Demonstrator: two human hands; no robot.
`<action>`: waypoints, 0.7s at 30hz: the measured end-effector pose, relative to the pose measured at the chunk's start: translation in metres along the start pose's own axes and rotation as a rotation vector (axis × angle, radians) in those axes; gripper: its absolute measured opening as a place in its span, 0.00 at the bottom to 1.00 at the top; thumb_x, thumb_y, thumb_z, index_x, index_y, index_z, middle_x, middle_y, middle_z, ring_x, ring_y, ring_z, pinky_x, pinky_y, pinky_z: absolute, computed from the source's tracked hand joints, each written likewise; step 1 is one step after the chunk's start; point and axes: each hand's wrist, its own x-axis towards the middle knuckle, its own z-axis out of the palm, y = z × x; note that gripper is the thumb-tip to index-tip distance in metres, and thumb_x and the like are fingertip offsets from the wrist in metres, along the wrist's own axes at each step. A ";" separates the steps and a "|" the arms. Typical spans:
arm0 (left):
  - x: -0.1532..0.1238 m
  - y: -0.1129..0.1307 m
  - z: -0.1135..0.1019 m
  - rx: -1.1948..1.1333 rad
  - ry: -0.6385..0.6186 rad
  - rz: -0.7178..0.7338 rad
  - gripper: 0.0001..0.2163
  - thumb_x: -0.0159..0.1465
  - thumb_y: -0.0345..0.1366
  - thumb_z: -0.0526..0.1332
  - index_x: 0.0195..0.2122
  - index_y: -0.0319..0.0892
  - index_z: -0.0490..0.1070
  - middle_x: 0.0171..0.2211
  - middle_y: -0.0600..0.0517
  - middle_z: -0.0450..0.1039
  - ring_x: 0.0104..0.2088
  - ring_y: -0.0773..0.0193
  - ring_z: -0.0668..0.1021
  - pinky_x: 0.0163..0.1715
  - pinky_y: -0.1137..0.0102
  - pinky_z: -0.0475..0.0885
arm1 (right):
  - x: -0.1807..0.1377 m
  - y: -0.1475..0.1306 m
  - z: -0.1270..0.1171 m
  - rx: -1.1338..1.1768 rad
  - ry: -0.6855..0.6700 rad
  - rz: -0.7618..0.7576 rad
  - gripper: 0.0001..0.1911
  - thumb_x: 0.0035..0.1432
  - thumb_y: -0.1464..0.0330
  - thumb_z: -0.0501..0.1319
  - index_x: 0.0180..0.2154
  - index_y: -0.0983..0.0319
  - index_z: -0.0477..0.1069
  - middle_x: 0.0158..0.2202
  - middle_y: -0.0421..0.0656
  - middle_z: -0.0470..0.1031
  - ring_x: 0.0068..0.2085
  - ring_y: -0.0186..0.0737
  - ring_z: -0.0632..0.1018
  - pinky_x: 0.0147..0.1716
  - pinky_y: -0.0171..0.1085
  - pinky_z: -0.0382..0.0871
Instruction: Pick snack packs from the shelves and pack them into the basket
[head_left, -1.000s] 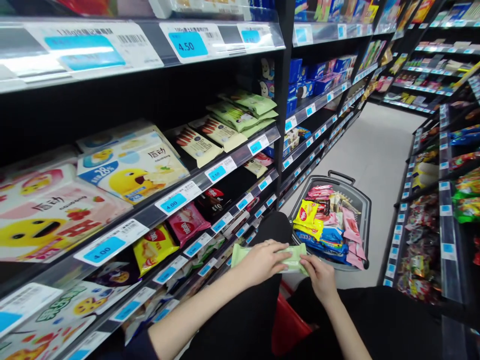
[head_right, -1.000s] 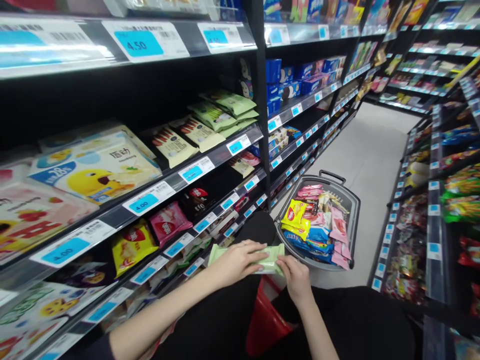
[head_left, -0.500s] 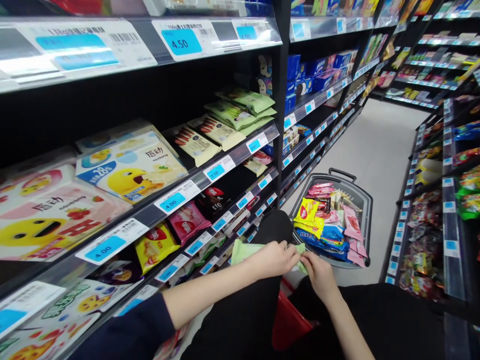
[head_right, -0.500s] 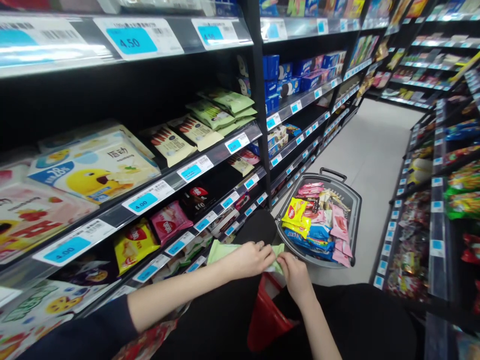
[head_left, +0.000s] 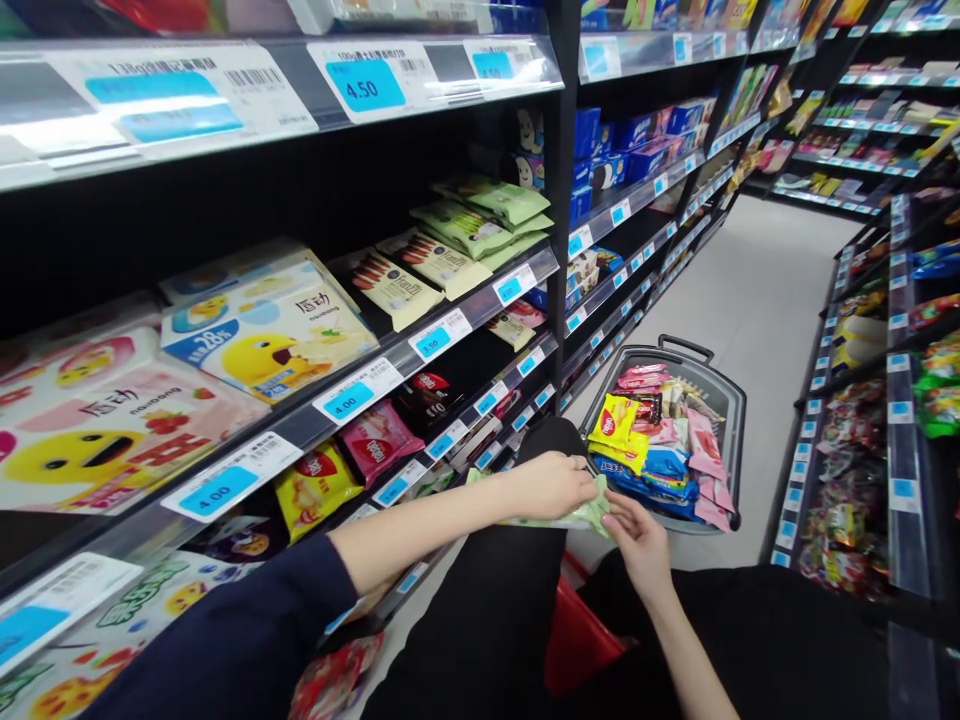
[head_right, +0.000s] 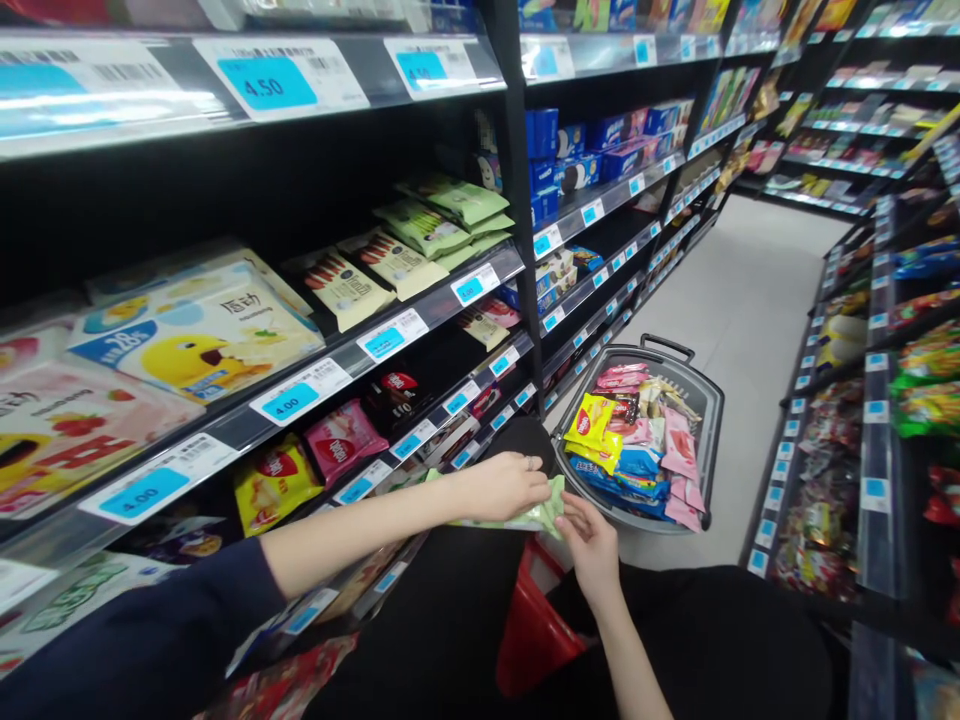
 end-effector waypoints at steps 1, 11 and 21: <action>0.000 -0.003 0.002 -0.009 0.007 -0.011 0.05 0.60 0.30 0.55 0.27 0.44 0.66 0.26 0.47 0.71 0.33 0.57 0.71 0.34 0.68 0.61 | 0.000 0.001 0.001 -0.005 0.011 0.012 0.17 0.46 0.62 0.67 0.39 0.61 0.75 0.34 0.46 0.79 0.36 0.44 0.79 0.36 0.41 0.75; -0.002 0.000 0.017 0.301 0.000 -0.029 0.07 0.63 0.30 0.53 0.29 0.40 0.68 0.26 0.48 0.71 0.31 0.60 0.73 0.40 0.68 0.64 | 0.014 0.009 0.012 -0.119 0.098 -0.052 0.15 0.48 0.56 0.62 0.25 0.61 0.69 0.22 0.39 0.69 0.25 0.36 0.70 0.25 0.34 0.64; -0.018 -0.001 0.004 0.305 -0.097 -0.156 0.07 0.64 0.33 0.53 0.31 0.40 0.68 0.29 0.51 0.71 0.36 0.61 0.71 0.37 0.68 0.61 | 0.023 0.015 0.016 -0.085 0.059 0.022 0.17 0.46 0.52 0.62 0.26 0.59 0.65 0.23 0.36 0.63 0.25 0.34 0.64 0.25 0.34 0.59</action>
